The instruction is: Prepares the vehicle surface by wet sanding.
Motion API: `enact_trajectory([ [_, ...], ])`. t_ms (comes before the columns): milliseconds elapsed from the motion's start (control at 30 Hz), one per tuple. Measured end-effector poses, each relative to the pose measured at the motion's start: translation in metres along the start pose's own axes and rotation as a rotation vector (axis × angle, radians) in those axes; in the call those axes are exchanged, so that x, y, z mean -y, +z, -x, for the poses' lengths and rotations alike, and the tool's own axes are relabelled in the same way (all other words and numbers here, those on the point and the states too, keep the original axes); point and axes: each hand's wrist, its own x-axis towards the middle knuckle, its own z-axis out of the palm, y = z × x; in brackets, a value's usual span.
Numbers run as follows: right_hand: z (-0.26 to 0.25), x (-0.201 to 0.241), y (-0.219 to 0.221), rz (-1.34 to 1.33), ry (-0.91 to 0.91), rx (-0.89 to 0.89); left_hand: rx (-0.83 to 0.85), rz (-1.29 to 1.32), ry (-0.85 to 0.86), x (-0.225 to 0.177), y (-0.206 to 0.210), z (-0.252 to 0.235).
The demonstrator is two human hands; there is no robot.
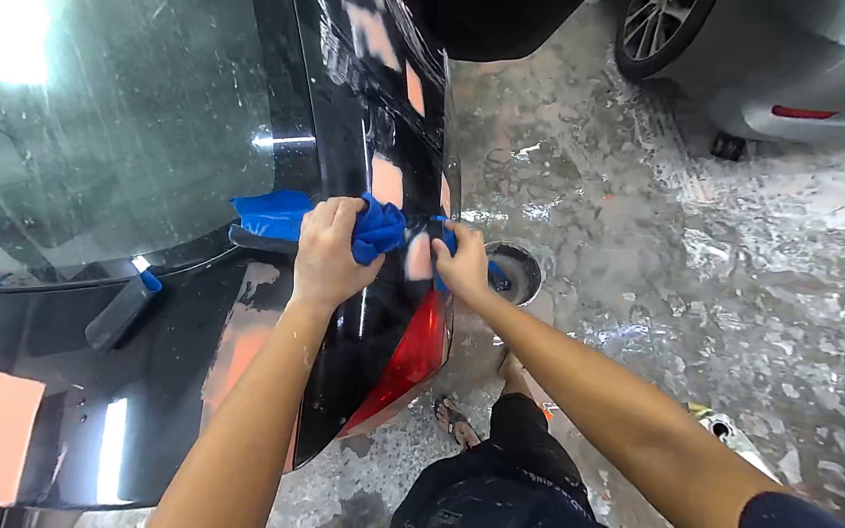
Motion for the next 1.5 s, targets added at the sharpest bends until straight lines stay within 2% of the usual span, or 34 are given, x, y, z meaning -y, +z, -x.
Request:
enact_trajectory([
  [33,0.006,0.007,-0.001,-0.003,0.015,-0.013,0.005,0.001,-0.004,-0.002,-0.001,0.001],
  [100,0.043,0.021,-0.003,-0.020,-0.131,-0.044,0.000,0.010,-0.003,-0.002,-0.001,-0.003],
  [167,0.069,0.014,0.004,-0.007,-0.277,-0.047,-0.008,0.009,-0.008,-0.001,0.000,-0.003],
  [200,0.065,0.008,0.005,0.009,-0.300,-0.038,-0.002,0.005,-0.010,0.000,0.000,-0.002],
  [233,0.050,0.005,0.005,0.024,-0.271,-0.030,0.003,0.000,-0.008,0.001,0.000,-0.002],
  [300,0.011,0.008,-0.003,0.054,-0.049,0.020,0.003,-0.003,0.000,-0.001,0.001,-0.001],
  [367,0.005,0.022,-0.010,0.069,0.096,0.052,0.009,0.004,-0.009,-0.005,0.000,0.002],
  [467,0.060,0.040,-0.008,0.057,-0.123,-0.007,-0.016,0.012,0.006,-0.003,0.001,-0.003],
  [533,0.066,0.030,-0.003,0.049,-0.190,0.002,-0.017,0.008,0.006,-0.001,0.002,-0.001],
  [633,0.017,0.019,-0.006,0.015,0.031,0.060,-0.010,-0.002,0.012,-0.001,0.002,0.001],
  [700,0.006,0.024,-0.012,0.011,0.138,0.061,-0.010,-0.009,0.005,-0.004,0.002,0.002],
  [800,0.053,0.036,-0.014,-0.008,-0.061,0.052,-0.004,-0.013,0.014,-0.003,0.002,0.000],
  [867,0.062,0.028,-0.011,-0.009,-0.149,0.067,-0.003,-0.011,0.010,-0.001,0.003,0.000],
  [967,0.020,0.013,-0.005,-0.041,-0.042,0.036,-0.012,-0.004,0.007,0.000,0.002,0.000],
  [1033,0.010,0.013,-0.007,-0.062,0.043,0.024,-0.007,-0.007,-0.005,-0.002,0.002,0.001],
  [1167,0.066,0.019,-0.007,-0.060,-0.187,0.022,0.021,-0.013,-0.018,-0.001,0.001,0.000],
  [1233,0.058,0.013,-0.004,-0.047,-0.219,0.035,0.017,-0.001,-0.020,0.001,0.002,0.000],
  [1367,0.006,0.011,-0.007,-0.060,0.027,0.025,0.013,-0.002,-0.023,-0.002,0.001,0.000],
  [1400,0.013,0.014,-0.008,-0.055,0.011,0.018,0.011,-0.002,-0.021,-0.003,0.000,0.001],
  [1500,0.062,0.013,-0.007,-0.036,-0.222,0.006,0.005,0.003,-0.008,-0.002,0.001,-0.002],
])
